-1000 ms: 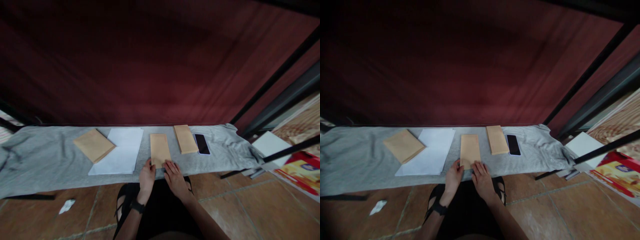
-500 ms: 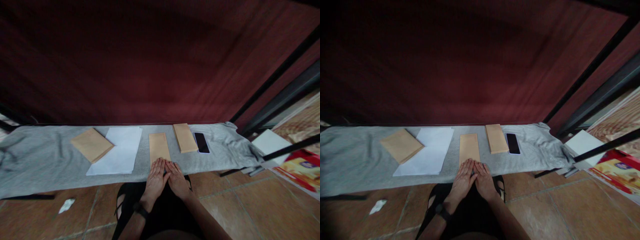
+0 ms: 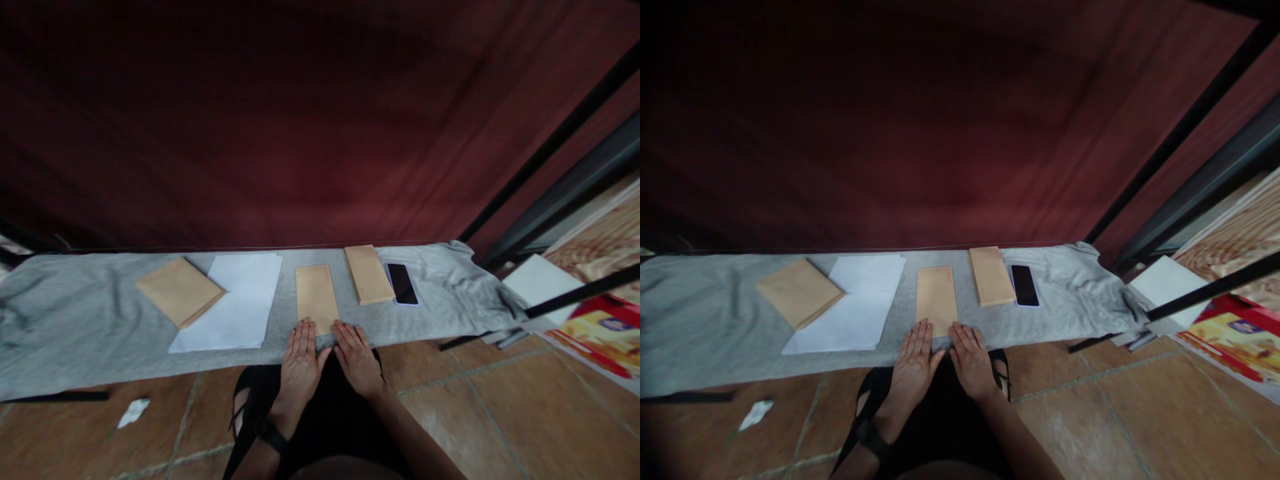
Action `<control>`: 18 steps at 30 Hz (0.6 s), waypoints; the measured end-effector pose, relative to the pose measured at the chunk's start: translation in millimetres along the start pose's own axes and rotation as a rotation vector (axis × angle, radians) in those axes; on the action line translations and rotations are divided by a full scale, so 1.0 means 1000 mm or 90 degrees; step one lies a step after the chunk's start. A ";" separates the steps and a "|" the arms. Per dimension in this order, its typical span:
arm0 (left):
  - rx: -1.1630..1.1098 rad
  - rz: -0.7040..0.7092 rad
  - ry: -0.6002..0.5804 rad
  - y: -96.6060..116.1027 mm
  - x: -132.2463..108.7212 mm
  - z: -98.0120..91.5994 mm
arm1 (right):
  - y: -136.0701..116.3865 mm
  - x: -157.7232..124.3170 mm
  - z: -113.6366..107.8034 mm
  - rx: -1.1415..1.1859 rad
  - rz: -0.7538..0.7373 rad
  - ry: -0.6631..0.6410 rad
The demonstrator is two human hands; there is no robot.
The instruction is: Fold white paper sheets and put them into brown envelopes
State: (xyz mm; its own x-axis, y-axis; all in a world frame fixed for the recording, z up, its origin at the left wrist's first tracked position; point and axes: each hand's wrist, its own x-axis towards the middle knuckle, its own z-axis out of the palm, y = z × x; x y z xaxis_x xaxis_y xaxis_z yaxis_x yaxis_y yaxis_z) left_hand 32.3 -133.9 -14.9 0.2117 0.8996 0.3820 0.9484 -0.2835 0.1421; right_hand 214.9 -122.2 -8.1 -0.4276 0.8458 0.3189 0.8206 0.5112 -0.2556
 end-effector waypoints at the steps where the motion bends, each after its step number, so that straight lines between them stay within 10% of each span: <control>1: -0.007 0.017 -0.007 0.002 0.000 -0.001 | 0.000 0.000 0.000 0.007 0.004 0.000; 18: -0.029 0.082 -0.022 0.005 -0.005 0.003 | -0.012 0.010 -0.002 0.063 -0.025 -0.011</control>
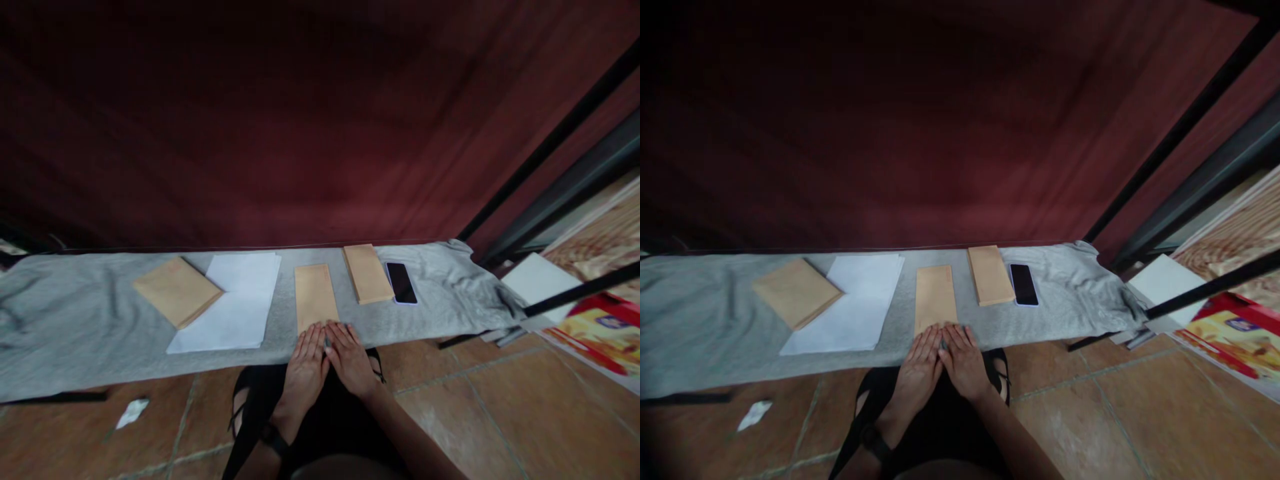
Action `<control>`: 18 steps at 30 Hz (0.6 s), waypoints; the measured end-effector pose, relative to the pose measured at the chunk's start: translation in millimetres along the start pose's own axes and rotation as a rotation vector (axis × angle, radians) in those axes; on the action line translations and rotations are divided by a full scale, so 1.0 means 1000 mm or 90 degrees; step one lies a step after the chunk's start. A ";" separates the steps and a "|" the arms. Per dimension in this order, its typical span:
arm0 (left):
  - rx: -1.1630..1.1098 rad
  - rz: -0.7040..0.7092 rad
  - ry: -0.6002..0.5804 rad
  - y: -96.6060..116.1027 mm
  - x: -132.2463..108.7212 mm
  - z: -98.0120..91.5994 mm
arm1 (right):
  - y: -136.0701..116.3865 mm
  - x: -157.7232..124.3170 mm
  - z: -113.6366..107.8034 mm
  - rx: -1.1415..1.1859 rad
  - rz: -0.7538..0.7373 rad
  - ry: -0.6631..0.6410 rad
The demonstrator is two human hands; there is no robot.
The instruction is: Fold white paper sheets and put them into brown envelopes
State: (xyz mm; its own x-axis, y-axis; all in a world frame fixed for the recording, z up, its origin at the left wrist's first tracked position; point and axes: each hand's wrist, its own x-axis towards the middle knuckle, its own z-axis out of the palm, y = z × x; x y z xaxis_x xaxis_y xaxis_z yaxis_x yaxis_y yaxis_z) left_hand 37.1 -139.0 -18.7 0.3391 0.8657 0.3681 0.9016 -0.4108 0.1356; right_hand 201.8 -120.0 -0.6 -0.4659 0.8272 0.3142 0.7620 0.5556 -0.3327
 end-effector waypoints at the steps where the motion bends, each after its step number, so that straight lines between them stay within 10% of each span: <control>1: 0.002 0.000 0.000 0.000 0.000 -0.001 | 0.001 -0.001 0.000 -0.006 0.002 -0.001; 18: 0.016 0.023 -0.045 -0.012 -0.006 -0.006 | 0.005 -0.007 -0.004 -0.042 0.022 -0.002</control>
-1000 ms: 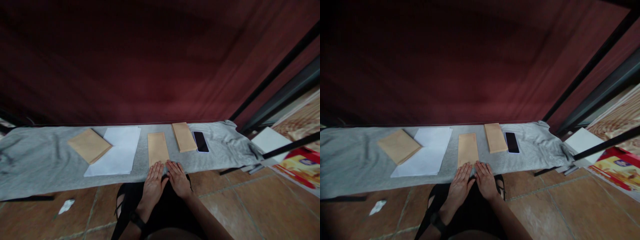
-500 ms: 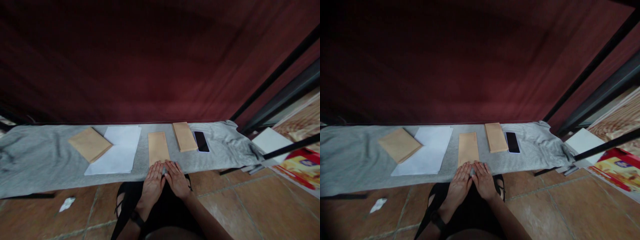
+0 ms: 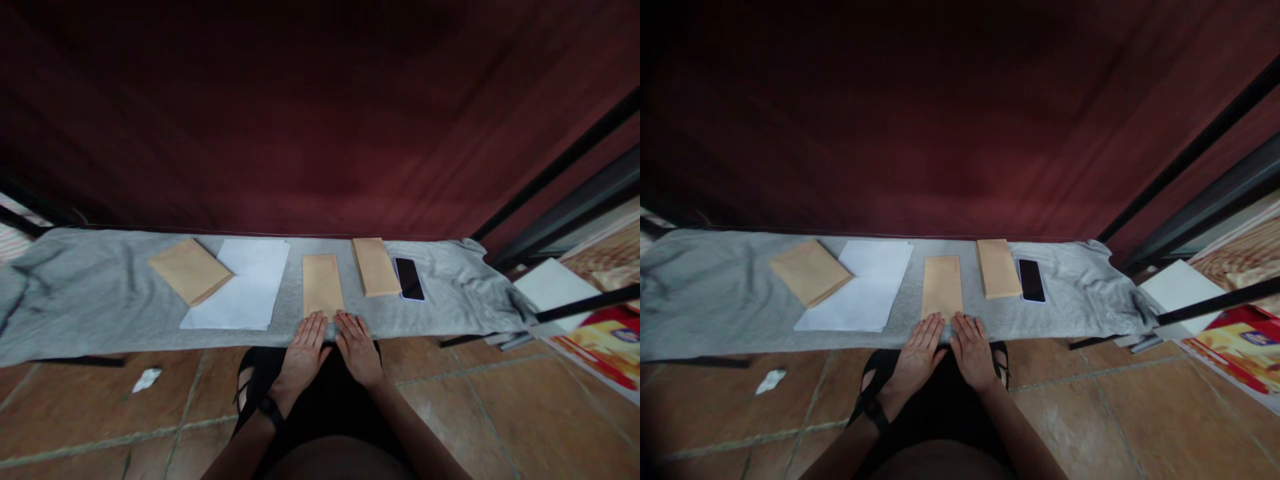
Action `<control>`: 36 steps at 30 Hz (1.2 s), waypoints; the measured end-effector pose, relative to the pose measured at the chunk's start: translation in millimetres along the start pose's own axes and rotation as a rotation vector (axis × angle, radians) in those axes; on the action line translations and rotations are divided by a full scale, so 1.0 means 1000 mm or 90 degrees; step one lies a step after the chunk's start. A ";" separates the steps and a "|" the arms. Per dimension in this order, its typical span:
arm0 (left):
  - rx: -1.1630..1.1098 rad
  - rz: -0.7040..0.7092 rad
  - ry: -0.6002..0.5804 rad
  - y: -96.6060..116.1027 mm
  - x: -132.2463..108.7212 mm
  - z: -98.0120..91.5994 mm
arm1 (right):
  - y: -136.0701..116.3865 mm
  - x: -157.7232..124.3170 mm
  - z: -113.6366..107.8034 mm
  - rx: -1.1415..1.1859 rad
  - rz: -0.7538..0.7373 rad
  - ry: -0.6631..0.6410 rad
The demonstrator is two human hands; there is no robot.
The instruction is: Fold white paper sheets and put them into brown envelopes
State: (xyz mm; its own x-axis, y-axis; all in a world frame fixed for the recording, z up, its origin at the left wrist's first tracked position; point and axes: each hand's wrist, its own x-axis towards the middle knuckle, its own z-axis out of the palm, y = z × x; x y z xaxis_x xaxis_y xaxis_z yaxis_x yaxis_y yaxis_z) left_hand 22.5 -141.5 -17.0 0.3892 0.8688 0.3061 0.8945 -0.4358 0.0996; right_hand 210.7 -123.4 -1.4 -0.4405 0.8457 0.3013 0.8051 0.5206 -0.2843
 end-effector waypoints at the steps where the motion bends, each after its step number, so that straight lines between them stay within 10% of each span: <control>1: -0.003 -0.002 -0.005 0.000 0.000 0.000 | -0.002 0.001 0.000 0.002 0.004 0.006; 36: 0.030 -0.088 0.059 -0.006 -0.011 0.001 | -0.001 -0.003 -0.002 -0.006 0.055 0.035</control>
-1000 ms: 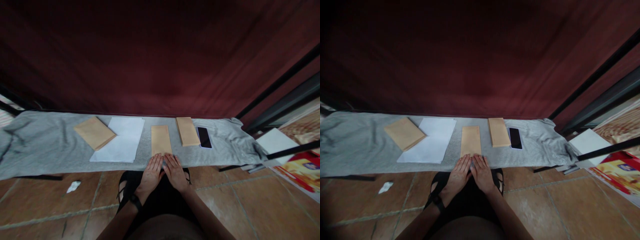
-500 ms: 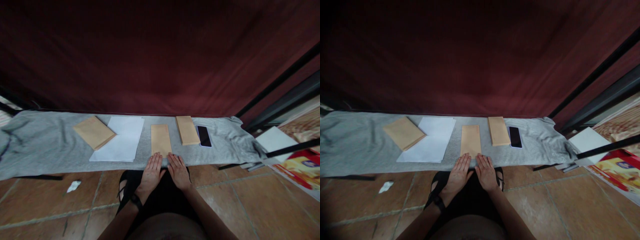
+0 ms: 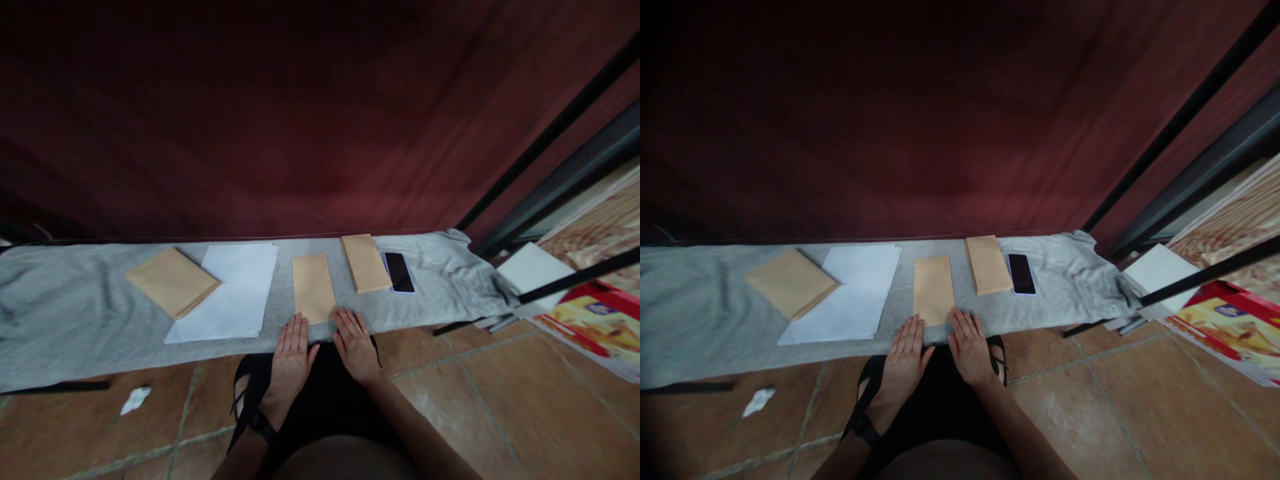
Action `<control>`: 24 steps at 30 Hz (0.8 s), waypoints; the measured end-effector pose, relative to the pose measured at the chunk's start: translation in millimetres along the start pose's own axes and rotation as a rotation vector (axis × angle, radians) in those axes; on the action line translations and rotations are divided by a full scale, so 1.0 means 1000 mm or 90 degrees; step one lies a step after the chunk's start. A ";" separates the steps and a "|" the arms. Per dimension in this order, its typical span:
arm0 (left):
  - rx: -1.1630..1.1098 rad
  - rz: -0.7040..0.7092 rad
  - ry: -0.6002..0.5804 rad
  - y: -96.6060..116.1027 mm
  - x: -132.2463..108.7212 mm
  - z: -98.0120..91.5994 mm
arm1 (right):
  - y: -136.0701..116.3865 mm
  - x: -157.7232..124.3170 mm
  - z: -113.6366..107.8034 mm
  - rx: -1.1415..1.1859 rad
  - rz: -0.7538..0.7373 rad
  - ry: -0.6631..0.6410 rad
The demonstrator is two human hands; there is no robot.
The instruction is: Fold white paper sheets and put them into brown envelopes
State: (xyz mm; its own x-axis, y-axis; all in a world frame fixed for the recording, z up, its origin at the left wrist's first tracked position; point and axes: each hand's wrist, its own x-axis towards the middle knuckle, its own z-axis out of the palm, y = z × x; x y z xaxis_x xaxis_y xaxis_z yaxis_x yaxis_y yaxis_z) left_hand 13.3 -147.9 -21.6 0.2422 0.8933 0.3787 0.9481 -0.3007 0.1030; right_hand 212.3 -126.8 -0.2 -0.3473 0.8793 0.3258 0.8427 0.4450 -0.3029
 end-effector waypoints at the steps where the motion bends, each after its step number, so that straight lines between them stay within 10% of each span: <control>1: 0.002 0.000 0.002 0.000 0.000 0.000 | -0.003 0.003 0.001 0.001 -0.008 0.000; 24: -0.038 0.036 -0.061 -0.004 0.056 0.010 | -0.014 0.013 0.027 0.043 -0.054 -0.025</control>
State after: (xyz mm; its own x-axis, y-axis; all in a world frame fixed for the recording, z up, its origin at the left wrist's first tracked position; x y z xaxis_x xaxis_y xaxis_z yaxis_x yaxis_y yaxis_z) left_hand 24.9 -92.9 -9.7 0.3161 0.9013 0.2961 0.9191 -0.3683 0.1399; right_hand 185.1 -116.6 -15.8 -0.4340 0.8431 0.3176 0.7800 0.5281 -0.3359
